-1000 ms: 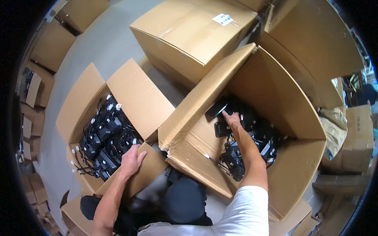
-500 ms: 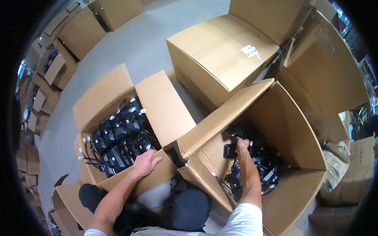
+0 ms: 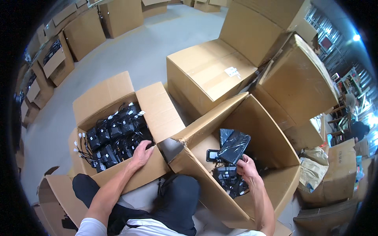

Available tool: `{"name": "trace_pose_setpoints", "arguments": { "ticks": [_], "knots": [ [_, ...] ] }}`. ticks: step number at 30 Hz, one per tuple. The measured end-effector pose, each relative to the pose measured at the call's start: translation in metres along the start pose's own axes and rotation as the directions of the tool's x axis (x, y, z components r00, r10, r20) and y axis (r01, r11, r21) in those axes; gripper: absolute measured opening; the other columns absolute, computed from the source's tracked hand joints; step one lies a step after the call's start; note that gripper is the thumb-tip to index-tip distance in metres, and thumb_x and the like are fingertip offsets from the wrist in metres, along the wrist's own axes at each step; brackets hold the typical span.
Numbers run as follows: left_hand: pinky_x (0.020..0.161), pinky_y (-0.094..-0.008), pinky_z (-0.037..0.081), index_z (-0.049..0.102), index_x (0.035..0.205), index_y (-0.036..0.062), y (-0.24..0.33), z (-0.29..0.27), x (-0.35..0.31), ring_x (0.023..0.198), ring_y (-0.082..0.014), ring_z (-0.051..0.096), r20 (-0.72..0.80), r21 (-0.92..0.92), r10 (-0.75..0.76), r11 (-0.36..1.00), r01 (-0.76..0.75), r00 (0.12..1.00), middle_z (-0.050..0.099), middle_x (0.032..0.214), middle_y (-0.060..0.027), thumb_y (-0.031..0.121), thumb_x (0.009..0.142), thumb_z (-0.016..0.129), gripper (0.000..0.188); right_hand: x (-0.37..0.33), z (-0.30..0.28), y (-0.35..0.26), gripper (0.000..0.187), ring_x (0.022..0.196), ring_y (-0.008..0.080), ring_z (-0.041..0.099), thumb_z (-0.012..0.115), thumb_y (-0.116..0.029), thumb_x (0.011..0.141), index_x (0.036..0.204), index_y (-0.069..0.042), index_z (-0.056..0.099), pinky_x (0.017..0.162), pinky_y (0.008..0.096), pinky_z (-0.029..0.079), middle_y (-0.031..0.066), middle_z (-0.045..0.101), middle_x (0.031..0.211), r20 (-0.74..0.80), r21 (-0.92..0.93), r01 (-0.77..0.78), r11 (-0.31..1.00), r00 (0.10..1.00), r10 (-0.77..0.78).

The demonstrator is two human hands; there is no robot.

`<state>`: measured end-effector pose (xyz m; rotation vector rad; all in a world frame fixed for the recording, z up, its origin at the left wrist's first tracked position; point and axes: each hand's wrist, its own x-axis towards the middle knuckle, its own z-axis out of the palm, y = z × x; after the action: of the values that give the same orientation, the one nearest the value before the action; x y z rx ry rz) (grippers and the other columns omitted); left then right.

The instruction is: The person moves electronic display units and their associated cables by hand from one cardboard box to another.

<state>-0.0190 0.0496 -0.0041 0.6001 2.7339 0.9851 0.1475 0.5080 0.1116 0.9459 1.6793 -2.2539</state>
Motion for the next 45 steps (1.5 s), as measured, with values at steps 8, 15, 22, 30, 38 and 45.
{"name": "trace_pose_setpoints", "arguments": {
  "ticks": [8,15,22,30,38,45],
  "knots": [
    [0.097,-0.0346,0.053,0.061,0.129,0.0037,0.231,-0.048,-0.003,0.11,-0.0196,0.066,0.146,-0.989,0.223,0.032,0.143,0.964,0.067,0.124,-0.0095,0.044,0.101,0.061,0.049,-0.109,0.117,-0.065,0.027,0.053,0.0014,0.041,0.077,-0.021,0.092,0.11,-0.006,0.064,0.045,0.0197,0.028,-0.0055,0.059,0.078,0.232,-0.083,0.325,0.942,0.926,-0.298],
    [0.091,-0.0405,0.058,0.066,0.119,0.0039,0.157,-0.101,-0.032,0.099,-0.0221,0.071,0.189,-0.909,-0.054,-0.387,0.154,0.98,0.073,0.11,-0.0091,0.033,0.099,0.066,0.035,-0.113,0.214,-0.086,0.015,0.055,0.0029,0.046,0.054,0.003,0.087,0.081,-0.005,0.066,0.049,0.022,0.033,-0.0055,0.057,0.067,0.182,-0.407,0.422,0.81,0.907,-0.381],
    [0.087,-0.0371,0.06,0.063,0.126,0.0044,0.078,-0.157,-0.082,0.098,-0.0203,0.072,0.376,-0.895,-0.024,-0.268,0.356,0.926,0.073,0.112,-0.0108,0.054,0.103,0.047,0.057,-0.103,0.328,-0.116,0.04,0.081,0.022,0.071,0.063,0.011,0.074,0.112,0.0,0.071,0.072,0.0326,0.058,0.0132,0.072,0.094,0.76,-0.471,0.781,-0.41,0.123,-0.638],
    [0.094,-0.0381,0.058,0.058,0.133,0.0065,0.057,-0.187,-0.127,0.106,-0.0205,0.07,0.308,-0.875,0.193,-0.327,0.357,0.932,0.069,0.12,-0.0099,0.015,0.086,0.08,0.052,-0.09,0.395,-0.075,0.058,0.072,0.0169,0.061,0.064,-0.011,0.079,0.136,-0.006,0.059,0.056,0.0308,0.051,0.0051,0.06,0.095,0.998,0.034,0.548,-0.836,-0.07,-0.005],
    [0.087,-0.0317,0.055,0.062,0.123,0.0002,0.056,-0.215,-0.112,0.094,-0.017,0.068,0.152,-0.918,0.079,0.382,0.111,0.985,0.07,0.105,-0.0086,0.018,0.075,0.083,0.055,-0.104,0.402,-0.097,0.086,0.14,0.035,0.043,0.074,-0.027,0.082,0.151,0.006,0.033,0.112,0.0446,0.04,0.0266,0.037,0.153,0.843,-0.518,0.855,0.024,0.516,-0.153],
    [0.078,-0.0297,0.053,0.066,0.112,-0.005,0.067,-0.213,-0.085,0.09,-0.0141,0.065,0.014,-0.864,0.037,0.504,-0.007,0.999,0.07,0.101,-0.011,0.03,0.078,0.082,0.052,-0.067,0.441,-0.076,0.054,0.081,0.021,0.064,0.074,-0.037,0.086,0.114,0.008,0.062,0.077,0.0344,0.052,0.0166,0.067,0.084,0.643,-0.627,0.759,0.177,0.633,-0.431]
  ]
}}
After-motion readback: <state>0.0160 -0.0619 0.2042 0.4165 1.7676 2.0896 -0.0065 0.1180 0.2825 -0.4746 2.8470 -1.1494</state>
